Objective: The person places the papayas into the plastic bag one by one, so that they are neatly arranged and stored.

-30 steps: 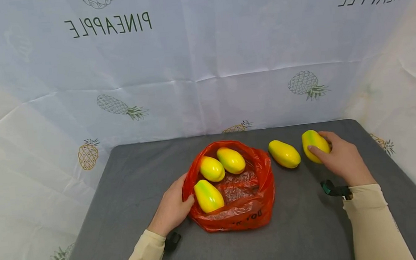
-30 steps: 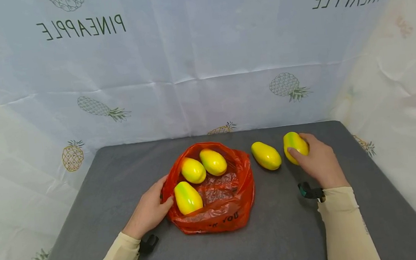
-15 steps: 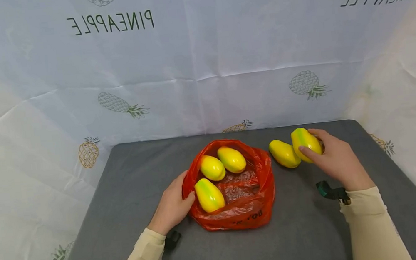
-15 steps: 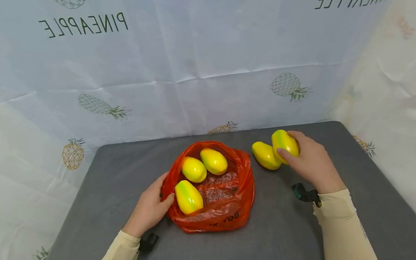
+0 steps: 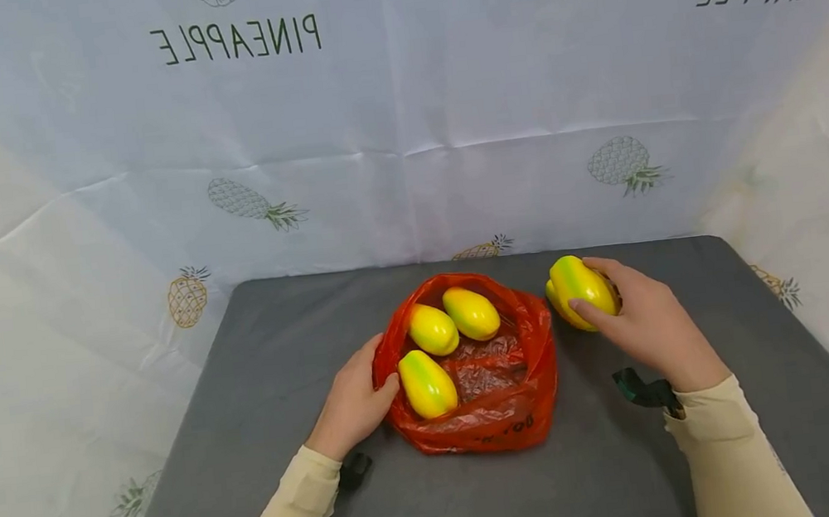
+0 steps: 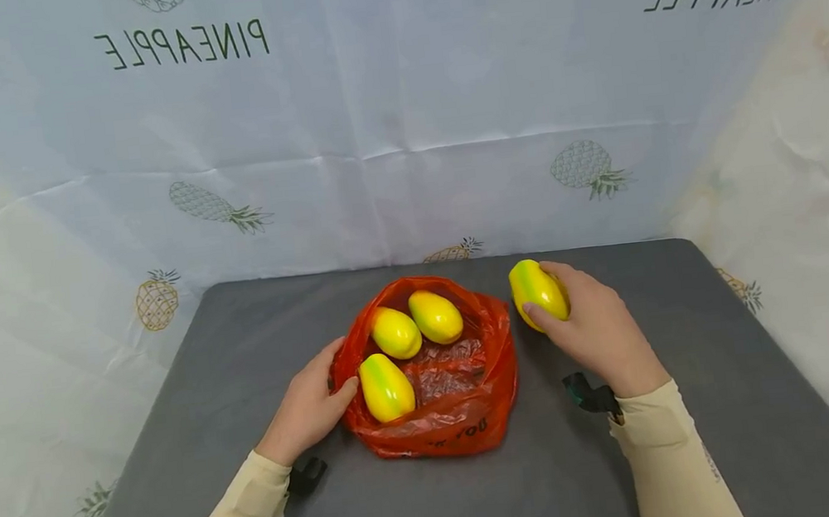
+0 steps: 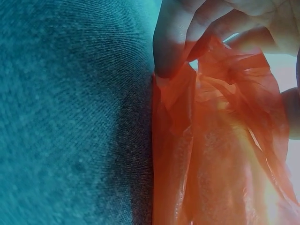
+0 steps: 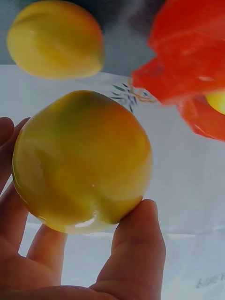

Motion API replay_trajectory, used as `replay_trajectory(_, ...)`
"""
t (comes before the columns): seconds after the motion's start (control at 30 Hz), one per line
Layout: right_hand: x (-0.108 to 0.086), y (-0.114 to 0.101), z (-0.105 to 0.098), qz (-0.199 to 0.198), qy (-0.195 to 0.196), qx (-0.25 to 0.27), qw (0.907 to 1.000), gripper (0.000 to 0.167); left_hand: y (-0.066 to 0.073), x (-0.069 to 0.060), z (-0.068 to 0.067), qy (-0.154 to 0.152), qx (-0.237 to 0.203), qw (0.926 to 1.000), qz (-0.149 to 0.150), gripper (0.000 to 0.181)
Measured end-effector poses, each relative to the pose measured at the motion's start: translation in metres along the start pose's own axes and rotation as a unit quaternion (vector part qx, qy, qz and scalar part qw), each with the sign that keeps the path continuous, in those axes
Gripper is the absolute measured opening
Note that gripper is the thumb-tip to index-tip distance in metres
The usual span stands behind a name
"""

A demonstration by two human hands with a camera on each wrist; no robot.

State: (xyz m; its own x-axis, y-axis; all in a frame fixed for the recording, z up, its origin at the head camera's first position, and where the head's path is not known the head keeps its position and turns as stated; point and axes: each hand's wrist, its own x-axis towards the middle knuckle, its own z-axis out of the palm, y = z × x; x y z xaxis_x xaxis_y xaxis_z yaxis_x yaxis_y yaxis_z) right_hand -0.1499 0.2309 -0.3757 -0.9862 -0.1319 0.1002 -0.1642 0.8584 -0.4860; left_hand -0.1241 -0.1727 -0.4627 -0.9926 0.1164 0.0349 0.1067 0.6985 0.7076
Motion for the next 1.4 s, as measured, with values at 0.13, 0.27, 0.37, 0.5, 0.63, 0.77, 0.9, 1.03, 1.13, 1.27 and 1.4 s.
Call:
replay_trajectory(0.13, -0.002, -0.012, 0.000, -0.005, -0.012, 0.005, 0.9999, 0.080, 0.002, -0.001, 0.001, -0.007, -0.005, 1.0000, -0.004, 0.070)
replay_trajectory(0.27, -0.003, -0.024, 0.004, -0.016, -0.017, 0.009, 0.9997, 0.078, 0.003, -0.001, 0.001, -0.009, -0.010, 0.9999, -0.002, 0.070)
replay_trajectory(0.37, -0.002, -0.035, 0.009, -0.031, -0.021, 0.012, 0.9992, 0.075, 0.004, -0.001, -0.001, -0.007, -0.012, 0.9999, 0.000, 0.070)
replay_trajectory(0.5, -0.003, -0.047, 0.020, -0.052, -0.027, 0.018, 0.9981, 0.072, 0.003, 0.000, -0.002, -0.008, -0.012, 0.9999, 0.000, 0.070)
replay_trajectory(0.63, -0.006, -0.057, 0.034, -0.072, -0.037, 0.025, 0.9964, 0.069, 0.002, 0.000, -0.002, -0.006, -0.012, 0.9999, 0.000, 0.069)
replay_trajectory(0.77, -0.010, -0.066, 0.047, -0.101, -0.046, 0.033, 0.9933, 0.067, 0.003, 0.000, -0.002, -0.006, -0.012, 0.9999, 0.001, 0.068)
replay_trajectory(0.9, -0.014, -0.072, 0.054, -0.114, -0.052, 0.026, 0.9918, 0.067, 0.004, 0.000, -0.001, -0.008, -0.009, 0.9999, 0.004, 0.067)
replay_trajectory(1.03, -0.017, -0.077, 0.062, -0.114, -0.067, 0.016, 0.9911, 0.069, 0.004, 0.000, -0.001, -0.008, -0.009, 0.9999, 0.005, 0.067)
replay_trajectory(1.13, -0.018, -0.081, 0.067, -0.117, -0.079, 0.008, 0.9899, 0.070, 0.004, 0.000, 0.000, -0.009, -0.010, 0.9999, 0.003, 0.067)
replay_trajectory(1.27, -0.018, -0.084, 0.073, -0.121, -0.088, 0.002, 0.9887, 0.070, 0.004, 0.000, 0.000, -0.010, -0.008, 0.9999, 0.000, 0.068)
replay_trajectory(1.4, -0.018, -0.086, 0.077, -0.124, -0.095, -0.001, 0.9877, 0.067, 0.003, -0.001, 0.000, -0.010, -0.009, 0.9999, -0.001, 0.067)
